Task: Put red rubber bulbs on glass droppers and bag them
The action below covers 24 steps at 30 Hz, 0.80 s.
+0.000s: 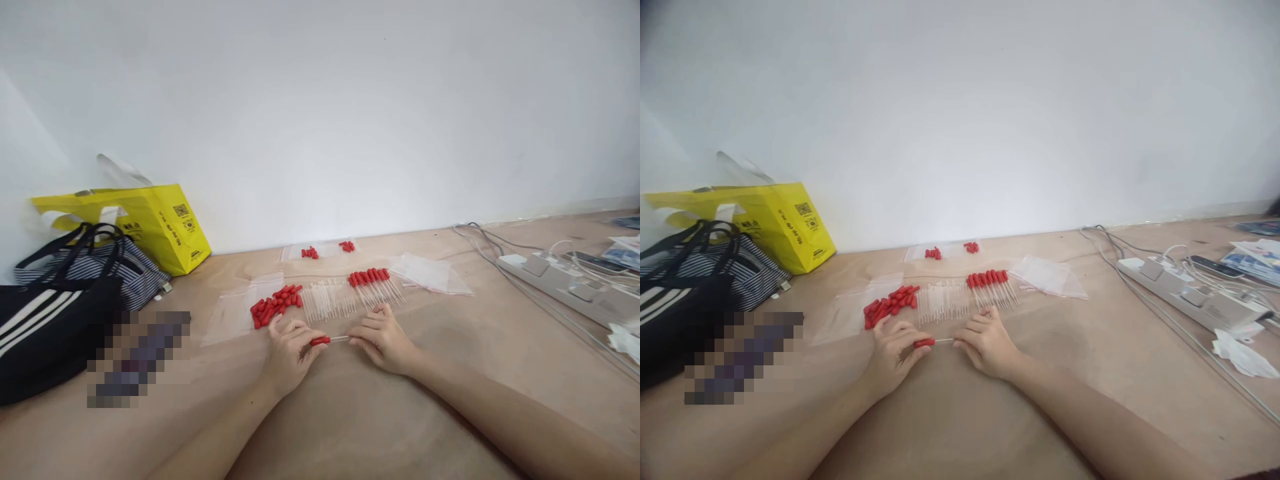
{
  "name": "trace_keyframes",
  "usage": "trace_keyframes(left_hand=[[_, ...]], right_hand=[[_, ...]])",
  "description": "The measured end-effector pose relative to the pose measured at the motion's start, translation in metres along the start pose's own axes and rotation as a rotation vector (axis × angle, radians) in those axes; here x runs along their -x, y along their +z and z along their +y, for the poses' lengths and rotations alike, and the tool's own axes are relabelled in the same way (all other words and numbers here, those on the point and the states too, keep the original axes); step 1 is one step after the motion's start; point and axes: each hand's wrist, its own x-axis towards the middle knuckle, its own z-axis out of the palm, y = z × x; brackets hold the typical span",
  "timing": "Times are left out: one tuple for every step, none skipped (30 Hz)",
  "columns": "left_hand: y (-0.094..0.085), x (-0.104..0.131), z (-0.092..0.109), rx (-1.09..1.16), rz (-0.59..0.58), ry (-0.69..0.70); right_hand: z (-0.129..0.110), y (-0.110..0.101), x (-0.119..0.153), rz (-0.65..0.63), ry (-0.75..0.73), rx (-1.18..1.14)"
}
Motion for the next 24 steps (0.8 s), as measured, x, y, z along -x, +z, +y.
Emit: trace_keyframes(left_hand=[[0.001,0.000,0.001,0.007,-0.003,0.006],[0.002,0.000,0.002,0.016,-0.007,0.010],[0.002,0.001,0.003,0.025,-0.013,0.010],[0.003,0.001,0.004,0.035,-0.019,0.006],[0.004,0.001,0.005,0.045,-0.023,-0.003],[0.004,0.001,0.005,0.054,-0.025,-0.014],[0.005,0.001,0.006,0.061,-0.024,-0.026],[0.005,0.001,0.007,0.067,-0.024,-0.036],[0.005,0.001,0.007,0.074,-0.026,-0.043],[0.005,0.001,0.008,0.082,-0.033,-0.045],[0.005,0.001,0.009,0.089,-0.043,-0.045],[0.005,0.001,0.010,0.096,-0.053,-0.044],[0.004,0.000,0.011,0.101,-0.062,-0.045],[0.004,0.000,0.011,0.103,-0.066,-0.049],[0.004,0.000,0.012,0.103,-0.065,-0.055],[0.004,0.000,0.012,0.102,-0.062,-0.062],[0.004,0.000,0.011,0.102,-0.056,-0.067],[0.005,0.000,0.010,0.102,-0.053,-0.067],[0.005,0.000,0.009,0.101,-0.049,-0.061],[0.005,0.001,0.007,0.097,-0.044,-0.049],[0.005,0.001,0.006,0.089,-0.036,-0.033],[0.004,0.002,0.004,0.079,-0.022,-0.016],[0.004,0.002,0.003,0.067,-0.005,0.002],[0.003,0.002,0.003,0.055,0.012,0.018]], right_hand=[[-0.001,0.001,0.000,0.031,-0.009,0.024],[-0.003,0.001,0.000,0.057,-0.018,0.038],[-0.005,0.003,0.000,0.079,-0.025,0.040],[-0.007,0.004,-0.001,0.096,-0.029,0.034],[-0.008,0.006,-0.001,0.109,-0.030,0.022],[-0.010,0.007,-0.002,0.118,-0.027,0.009],[-0.011,0.008,-0.002,0.124,-0.022,-0.004],[-0.011,0.009,-0.002,0.125,-0.014,-0.017],[-0.012,0.010,-0.002,0.121,-0.007,-0.029],[-0.012,0.011,-0.002,0.113,0.000,-0.039],[-0.011,0.011,-0.003,0.104,0.003,-0.047],[-0.011,0.011,-0.003,0.097,0.005,-0.054],[-0.011,0.012,-0.003,0.090,0.009,-0.060],[-0.011,0.012,-0.003,0.085,0.015,-0.065],[-0.010,0.012,-0.003,0.080,0.023,-0.070],[-0.010,0.012,-0.003,0.074,0.032,-0.075],[-0.010,0.012,-0.003,0.063,0.040,-0.081],[-0.009,0.012,-0.003,0.048,0.046,-0.085],[-0.009,0.011,-0.003,0.030,0.051,-0.087],[-0.008,0.010,-0.003,0.012,0.056,-0.088],[-0.008,0.009,-0.004,-0.006,0.063,-0.088],[-0.007,0.008,-0.004,-0.019,0.074,-0.088],[-0.006,0.007,-0.004,-0.027,0.087,-0.087],[-0.005,0.005,-0.004,-0.032,0.100,-0.087]])
